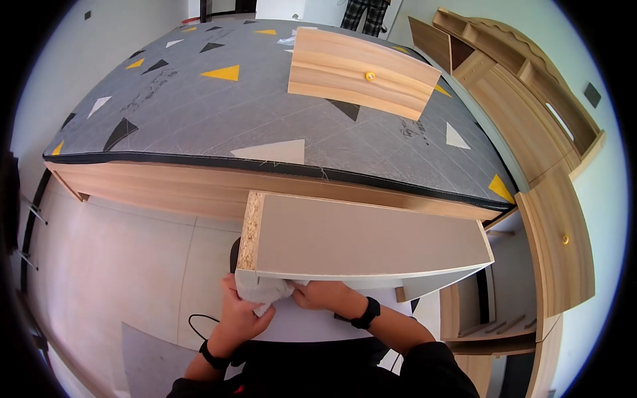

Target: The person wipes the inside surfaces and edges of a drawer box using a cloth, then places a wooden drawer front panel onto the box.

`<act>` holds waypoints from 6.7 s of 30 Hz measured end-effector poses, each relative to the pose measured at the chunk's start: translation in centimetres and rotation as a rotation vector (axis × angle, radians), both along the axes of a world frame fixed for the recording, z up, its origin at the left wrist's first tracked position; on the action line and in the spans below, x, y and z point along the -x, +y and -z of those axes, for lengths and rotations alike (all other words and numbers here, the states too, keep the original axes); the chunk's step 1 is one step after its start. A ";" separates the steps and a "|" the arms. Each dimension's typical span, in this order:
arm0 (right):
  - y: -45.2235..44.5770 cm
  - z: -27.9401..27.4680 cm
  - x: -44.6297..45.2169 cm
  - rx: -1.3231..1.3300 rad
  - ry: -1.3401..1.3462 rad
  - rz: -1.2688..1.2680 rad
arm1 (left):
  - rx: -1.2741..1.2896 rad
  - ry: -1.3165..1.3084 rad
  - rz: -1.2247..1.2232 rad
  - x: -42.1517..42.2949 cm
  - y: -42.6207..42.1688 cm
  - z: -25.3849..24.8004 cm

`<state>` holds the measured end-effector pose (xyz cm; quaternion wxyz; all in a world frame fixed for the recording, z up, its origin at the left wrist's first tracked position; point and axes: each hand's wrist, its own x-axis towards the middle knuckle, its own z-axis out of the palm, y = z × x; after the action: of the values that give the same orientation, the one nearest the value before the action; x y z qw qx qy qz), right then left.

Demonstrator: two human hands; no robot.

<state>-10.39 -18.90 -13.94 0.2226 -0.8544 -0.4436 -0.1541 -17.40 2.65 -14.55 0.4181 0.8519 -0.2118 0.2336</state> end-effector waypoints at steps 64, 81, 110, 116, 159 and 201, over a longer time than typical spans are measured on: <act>-5.6 -5.8 -4.4 0.324 0.729 -0.100 | -0.140 0.262 0.042 -5.8 0.3 -7.6; -2.6 -3.7 -3.8 0.549 0.286 -0.091 | -0.087 0.222 0.065 -5.5 0.1 -6.0; -3.2 -1.8 -0.3 0.314 0.155 0.025 | -0.134 0.214 -0.166 -2.2 -1.5 -3.5; -2.9 -2.0 -1.5 0.467 0.056 -0.018 | -0.116 0.189 -0.180 -2.1 -1.7 -3.9; -8.9 -3.4 -1.7 0.444 0.544 -0.030 | -0.041 0.331 -0.224 0.1 -3.4 -4.5; -4.0 -12.5 -4.0 -0.093 -0.535 -0.086 | -0.305 -0.119 -0.332 -0.6 -2.3 -2.8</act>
<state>-6.35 -22.91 -1.41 0.1427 -0.7526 -0.5149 -0.3848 -16.81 0.37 -11.74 0.2269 0.9132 -0.1259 0.3141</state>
